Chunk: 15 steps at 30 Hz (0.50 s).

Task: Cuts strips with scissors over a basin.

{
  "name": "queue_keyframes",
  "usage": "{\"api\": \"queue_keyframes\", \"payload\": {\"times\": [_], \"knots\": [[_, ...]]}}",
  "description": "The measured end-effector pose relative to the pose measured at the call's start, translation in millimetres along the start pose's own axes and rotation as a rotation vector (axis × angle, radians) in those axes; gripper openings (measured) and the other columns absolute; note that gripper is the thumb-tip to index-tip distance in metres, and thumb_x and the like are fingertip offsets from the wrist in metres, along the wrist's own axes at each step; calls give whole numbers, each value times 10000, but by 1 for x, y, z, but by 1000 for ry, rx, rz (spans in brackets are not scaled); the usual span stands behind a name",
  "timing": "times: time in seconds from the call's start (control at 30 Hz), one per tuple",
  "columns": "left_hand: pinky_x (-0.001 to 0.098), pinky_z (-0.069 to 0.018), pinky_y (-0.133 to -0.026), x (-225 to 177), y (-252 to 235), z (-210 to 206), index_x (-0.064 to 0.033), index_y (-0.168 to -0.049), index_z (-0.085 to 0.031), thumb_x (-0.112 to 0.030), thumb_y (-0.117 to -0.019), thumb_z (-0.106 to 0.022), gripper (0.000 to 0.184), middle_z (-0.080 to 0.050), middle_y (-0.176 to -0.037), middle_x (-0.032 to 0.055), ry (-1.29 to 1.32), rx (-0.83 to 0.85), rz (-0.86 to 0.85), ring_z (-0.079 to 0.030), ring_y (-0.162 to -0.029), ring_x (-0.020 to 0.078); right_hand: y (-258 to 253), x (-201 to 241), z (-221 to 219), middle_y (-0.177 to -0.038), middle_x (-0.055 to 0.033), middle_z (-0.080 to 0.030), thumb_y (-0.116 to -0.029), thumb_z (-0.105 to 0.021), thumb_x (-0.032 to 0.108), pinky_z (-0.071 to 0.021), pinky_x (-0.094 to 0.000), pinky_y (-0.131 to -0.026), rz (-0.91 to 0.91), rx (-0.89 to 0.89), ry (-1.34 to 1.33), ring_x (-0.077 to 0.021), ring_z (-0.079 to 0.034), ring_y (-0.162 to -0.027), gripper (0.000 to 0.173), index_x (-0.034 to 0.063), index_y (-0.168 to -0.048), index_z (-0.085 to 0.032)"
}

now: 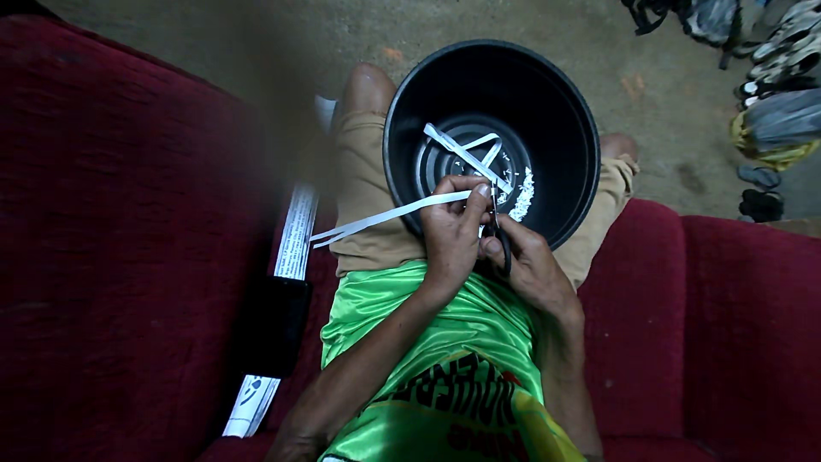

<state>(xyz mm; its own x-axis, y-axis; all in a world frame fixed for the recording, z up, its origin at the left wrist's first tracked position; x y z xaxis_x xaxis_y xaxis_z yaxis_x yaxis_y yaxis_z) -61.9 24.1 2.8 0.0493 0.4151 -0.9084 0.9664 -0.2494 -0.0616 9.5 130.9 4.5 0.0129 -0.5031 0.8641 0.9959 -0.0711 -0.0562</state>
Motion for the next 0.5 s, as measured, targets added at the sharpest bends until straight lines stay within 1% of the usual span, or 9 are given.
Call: {"api": "queue_keyframes", "payload": {"times": [0.2,0.3,0.37,0.43,0.5], "knots": [[268,-597,-692,1,-1,0,-6,-1106,-627,-51,-1026,-600,96,-673,-910,83,7,3,-8,-671,-742,130,-1,0,0,-706,54,-554,-1024,-552,487,-445,-220,-489,-4,3,-11,-40,-499,-549,409,127,-1195,-647],[269,-601,-703,0,0,0,-7,-1102,-626,-47,-1027,-596,90,-674,-918,79,0,-2,-3,-674,-754,126,0,0,0,-713,39,-566,-1038,-548,446,-459,-229,-493,6,-8,-1,-50,-508,-545,373,117,-1184,-646],[263,-599,-686,0,-1,0,-7,-1094,-629,-42,-1026,-598,83,-672,-912,79,11,-9,-3,-670,-742,126,-1,-2,0,-715,25,-566,-1043,-557,404,-464,-242,-493,23,-24,-9,-64,-510,-544,340,106,-1179,-650],[253,-594,-676,0,0,0,-15,-1104,-624,-50,-1031,-591,88,-671,-915,75,17,-9,10,-668,-738,120,0,-1,0,-724,17,-573,-1045,-565,360,-472,-244,-496,32,-29,-18,-71,-519,-550,315,97,-1193,-654],[264,-609,-701,1,0,1,-18,-1114,-620,-54,-1035,-587,93,-681,-928,75,27,-12,30,-688,-761,125,2,-2,0,-728,19,-580,-1046,-561,365,-478,-246,-497,16,-25,-21,-72,-524,-551,324,107,-1218,-654]]}}
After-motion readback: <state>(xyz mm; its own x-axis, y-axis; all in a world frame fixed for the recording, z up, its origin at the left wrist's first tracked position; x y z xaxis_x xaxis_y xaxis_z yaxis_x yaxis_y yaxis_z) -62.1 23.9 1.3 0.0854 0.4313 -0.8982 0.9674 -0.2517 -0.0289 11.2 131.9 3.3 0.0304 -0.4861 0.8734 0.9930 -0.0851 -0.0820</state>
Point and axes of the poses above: each hand's wrist, its own y-axis away from the middle knuckle, its own z-axis out of the back of the hand, x = y × z, the point moved 7 cm from there along -y, towards the middle knuckle
